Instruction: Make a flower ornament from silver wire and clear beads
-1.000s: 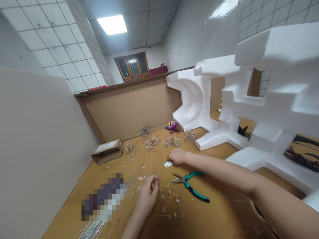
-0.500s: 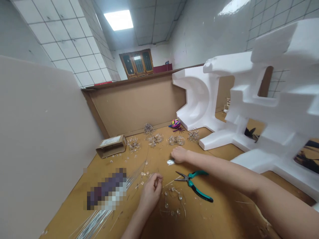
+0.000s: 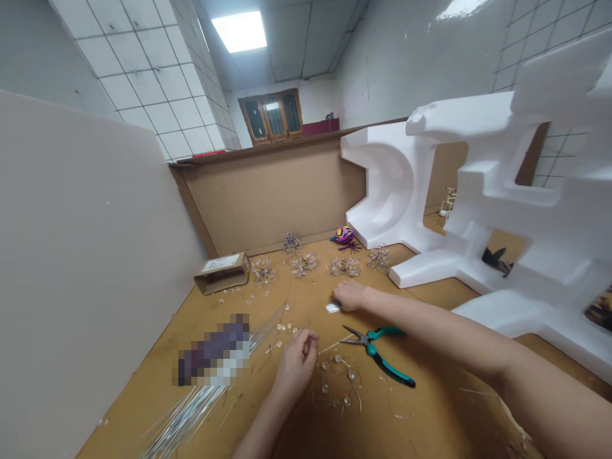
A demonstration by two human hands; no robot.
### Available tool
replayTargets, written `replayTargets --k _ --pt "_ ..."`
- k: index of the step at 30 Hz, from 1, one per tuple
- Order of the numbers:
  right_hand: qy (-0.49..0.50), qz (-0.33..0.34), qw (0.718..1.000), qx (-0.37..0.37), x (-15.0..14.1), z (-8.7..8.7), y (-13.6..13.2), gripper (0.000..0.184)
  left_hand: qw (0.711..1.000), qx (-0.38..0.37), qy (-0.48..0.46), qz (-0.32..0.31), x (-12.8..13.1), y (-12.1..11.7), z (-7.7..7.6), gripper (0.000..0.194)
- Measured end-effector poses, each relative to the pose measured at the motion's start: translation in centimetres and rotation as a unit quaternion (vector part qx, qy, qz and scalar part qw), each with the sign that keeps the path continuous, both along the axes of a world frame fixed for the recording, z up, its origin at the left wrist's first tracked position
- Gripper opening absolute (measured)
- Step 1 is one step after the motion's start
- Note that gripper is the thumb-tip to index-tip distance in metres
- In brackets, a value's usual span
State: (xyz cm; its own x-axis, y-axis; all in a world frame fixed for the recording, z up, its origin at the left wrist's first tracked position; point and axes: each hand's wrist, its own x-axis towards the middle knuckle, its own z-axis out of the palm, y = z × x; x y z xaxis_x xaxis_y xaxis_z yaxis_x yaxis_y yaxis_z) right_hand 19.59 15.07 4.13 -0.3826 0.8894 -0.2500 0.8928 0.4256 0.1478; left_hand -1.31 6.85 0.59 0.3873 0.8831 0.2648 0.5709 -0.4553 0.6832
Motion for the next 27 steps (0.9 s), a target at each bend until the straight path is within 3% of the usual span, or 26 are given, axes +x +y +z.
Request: replayTargets --k 5,10,15,20,27 --pt "0.048 -0.008 0.999 -0.023 0.5 0.8 -0.2 0.031 1.000 0.002 -0.006 0.002 0.0 0.0 -0.2 0.016" --pt "0.100 -0.007 0.993 -0.069 1.7 2.7 -0.6 0.030 1.000 0.014 -0.001 0.005 -0.1 0.1 -0.1 0.017" --pt "0.136 0.004 0.986 -0.097 2.7 4.5 -1.3 0.029 0.997 0.072 0.027 0.000 0.5 0.2 2.3 0.023" --pt "0.131 -0.020 0.988 -0.082 2.6 4.4 -1.7 0.029 0.989 0.130 0.067 -0.012 2.6 1.0 5.2 0.024" --pt "0.107 -0.039 0.984 -0.136 1.5 4.0 -1.5 0.031 0.985 0.132 0.109 -0.016 4.3 2.2 5.7 0.023"
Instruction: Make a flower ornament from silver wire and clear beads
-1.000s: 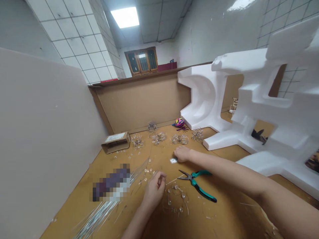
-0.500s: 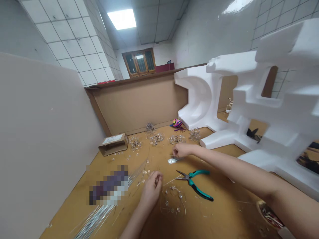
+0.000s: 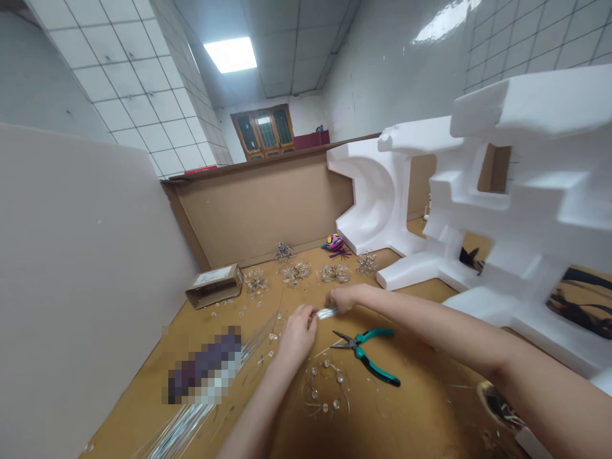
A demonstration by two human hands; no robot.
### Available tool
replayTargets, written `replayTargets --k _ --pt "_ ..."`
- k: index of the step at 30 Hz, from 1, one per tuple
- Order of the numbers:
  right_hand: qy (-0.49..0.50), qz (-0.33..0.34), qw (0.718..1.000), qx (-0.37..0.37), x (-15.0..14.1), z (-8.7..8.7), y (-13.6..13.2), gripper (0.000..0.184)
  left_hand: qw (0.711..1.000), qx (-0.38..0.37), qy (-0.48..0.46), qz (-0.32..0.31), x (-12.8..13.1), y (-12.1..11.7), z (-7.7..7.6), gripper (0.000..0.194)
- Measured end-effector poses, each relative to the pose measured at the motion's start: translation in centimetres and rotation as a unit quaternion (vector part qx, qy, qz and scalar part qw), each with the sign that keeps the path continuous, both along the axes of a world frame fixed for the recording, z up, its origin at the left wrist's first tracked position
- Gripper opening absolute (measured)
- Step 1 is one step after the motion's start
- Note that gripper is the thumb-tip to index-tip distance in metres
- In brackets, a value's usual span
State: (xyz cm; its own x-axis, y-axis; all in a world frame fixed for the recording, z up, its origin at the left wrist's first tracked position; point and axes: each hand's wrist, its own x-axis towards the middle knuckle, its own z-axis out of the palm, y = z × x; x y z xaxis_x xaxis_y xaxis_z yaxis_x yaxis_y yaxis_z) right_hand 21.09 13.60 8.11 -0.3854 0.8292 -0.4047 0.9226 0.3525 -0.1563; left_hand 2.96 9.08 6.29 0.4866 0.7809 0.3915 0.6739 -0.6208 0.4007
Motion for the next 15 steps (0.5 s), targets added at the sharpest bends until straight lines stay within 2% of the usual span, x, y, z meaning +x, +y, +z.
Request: replayTargets --k 8,15 --pt "-0.032 -0.002 0.999 -0.042 -0.8 2.8 0.5 0.031 0.999 -0.020 0.041 -0.027 0.7 1.0 0.4 0.024" --pt "0.010 0.020 0.999 -0.035 -0.5 2.7 -1.5 0.030 0.995 -0.044 0.058 -0.067 2.3 1.5 0.1 0.019"
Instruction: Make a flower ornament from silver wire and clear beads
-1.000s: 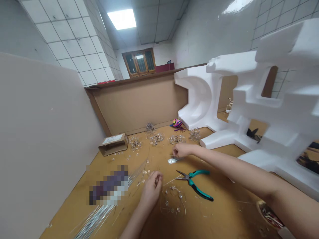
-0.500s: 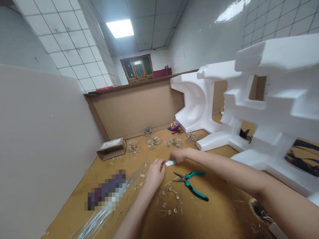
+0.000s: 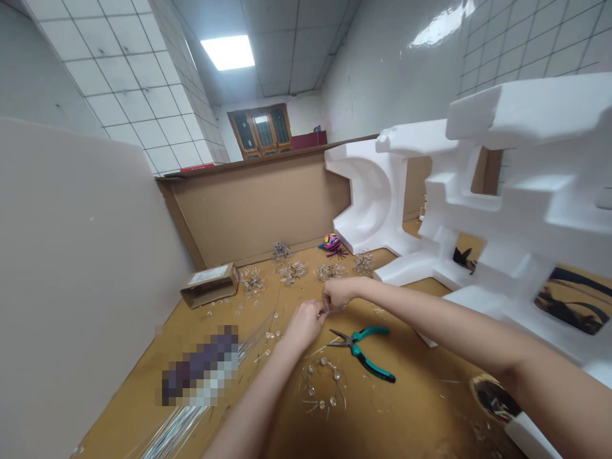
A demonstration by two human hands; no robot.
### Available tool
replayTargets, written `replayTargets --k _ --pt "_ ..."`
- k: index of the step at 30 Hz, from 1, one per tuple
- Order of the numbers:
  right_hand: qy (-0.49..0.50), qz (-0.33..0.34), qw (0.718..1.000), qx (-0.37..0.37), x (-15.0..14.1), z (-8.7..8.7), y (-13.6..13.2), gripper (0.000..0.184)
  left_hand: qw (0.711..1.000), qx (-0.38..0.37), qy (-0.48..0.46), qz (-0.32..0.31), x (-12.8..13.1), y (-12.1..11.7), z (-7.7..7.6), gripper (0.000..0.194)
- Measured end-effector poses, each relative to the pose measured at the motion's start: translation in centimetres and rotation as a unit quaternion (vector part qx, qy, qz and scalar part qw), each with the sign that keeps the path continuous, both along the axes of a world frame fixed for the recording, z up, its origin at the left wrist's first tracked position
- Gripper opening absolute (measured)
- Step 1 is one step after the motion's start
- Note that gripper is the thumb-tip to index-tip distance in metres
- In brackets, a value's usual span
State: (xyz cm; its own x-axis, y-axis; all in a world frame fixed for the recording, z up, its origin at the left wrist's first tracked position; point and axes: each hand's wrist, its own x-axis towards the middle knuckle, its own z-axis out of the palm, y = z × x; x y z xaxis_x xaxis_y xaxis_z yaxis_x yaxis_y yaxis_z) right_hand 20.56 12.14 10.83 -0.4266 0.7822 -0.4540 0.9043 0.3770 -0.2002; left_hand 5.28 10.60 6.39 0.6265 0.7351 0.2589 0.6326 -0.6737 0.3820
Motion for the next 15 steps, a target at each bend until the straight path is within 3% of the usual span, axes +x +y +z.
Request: replayTargets --k 5,10,15 --pt "0.053 0.004 0.998 0.042 0.3 -0.6 -1.5 0.028 0.999 -0.041 -0.025 -0.021 -0.4 0.0 -0.1 0.016" --pt "0.149 -0.037 0.983 0.102 0.2 -0.8 -2.5 0.016 0.990 -0.097 -0.103 -0.019 -1.2 0.0 0.1 0.012" --pt "0.302 -0.076 0.947 0.072 0.7 -0.8 -2.8 0.015 0.956 -0.195 -0.218 -0.011 -2.0 0.3 0.6 0.018"
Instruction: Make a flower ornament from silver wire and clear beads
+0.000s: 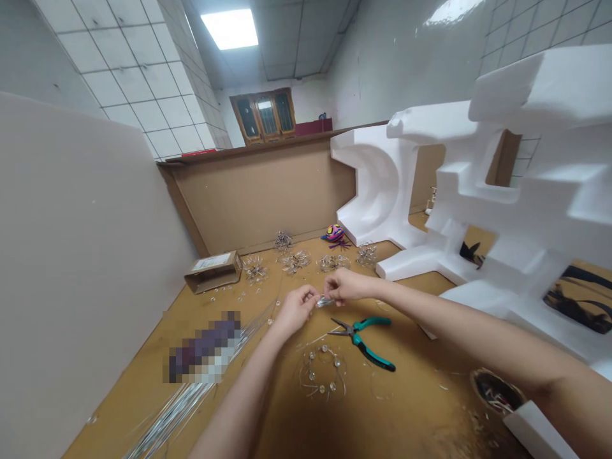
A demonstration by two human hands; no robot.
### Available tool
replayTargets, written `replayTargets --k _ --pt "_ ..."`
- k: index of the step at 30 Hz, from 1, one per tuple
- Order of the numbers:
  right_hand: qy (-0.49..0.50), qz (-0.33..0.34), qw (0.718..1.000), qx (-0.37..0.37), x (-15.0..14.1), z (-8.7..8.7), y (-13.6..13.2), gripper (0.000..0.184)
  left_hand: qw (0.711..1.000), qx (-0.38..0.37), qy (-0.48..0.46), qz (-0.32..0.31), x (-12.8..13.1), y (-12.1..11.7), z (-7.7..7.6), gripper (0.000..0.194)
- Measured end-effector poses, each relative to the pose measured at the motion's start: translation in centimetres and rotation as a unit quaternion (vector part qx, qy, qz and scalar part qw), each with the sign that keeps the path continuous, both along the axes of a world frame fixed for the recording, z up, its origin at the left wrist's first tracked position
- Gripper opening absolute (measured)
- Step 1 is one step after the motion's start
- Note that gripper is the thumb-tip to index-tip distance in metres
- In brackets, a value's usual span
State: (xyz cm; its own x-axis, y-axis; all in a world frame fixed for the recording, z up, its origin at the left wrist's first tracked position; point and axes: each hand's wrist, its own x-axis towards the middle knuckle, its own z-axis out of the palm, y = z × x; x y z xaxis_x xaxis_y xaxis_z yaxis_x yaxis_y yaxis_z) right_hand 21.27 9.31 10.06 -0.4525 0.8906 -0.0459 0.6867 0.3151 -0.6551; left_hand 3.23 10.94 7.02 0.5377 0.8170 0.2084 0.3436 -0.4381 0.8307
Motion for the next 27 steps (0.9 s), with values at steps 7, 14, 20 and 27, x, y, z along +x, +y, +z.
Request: replayTargets --k 7,14,20,27 --pt "0.184 -0.003 0.982 -0.050 0.2 0.9 -0.8 0.033 0.982 -0.103 -0.158 0.004 -0.1 -0.9 1.9 0.030" --pt "0.191 -0.006 0.980 -0.058 0.9 2.7 -1.7 0.020 0.967 -0.175 -0.185 -0.034 -0.3 -2.0 2.8 0.028" --pt "0.198 -0.058 0.979 0.000 0.1 1.8 -2.4 0.014 0.967 -0.158 -0.195 -0.036 -0.1 -2.3 2.8 0.024" --pt "0.253 -0.104 0.962 -0.002 -1.1 1.1 -2.9 0.019 0.965 -0.146 -0.213 -0.037 -0.4 -2.5 2.6 0.023"
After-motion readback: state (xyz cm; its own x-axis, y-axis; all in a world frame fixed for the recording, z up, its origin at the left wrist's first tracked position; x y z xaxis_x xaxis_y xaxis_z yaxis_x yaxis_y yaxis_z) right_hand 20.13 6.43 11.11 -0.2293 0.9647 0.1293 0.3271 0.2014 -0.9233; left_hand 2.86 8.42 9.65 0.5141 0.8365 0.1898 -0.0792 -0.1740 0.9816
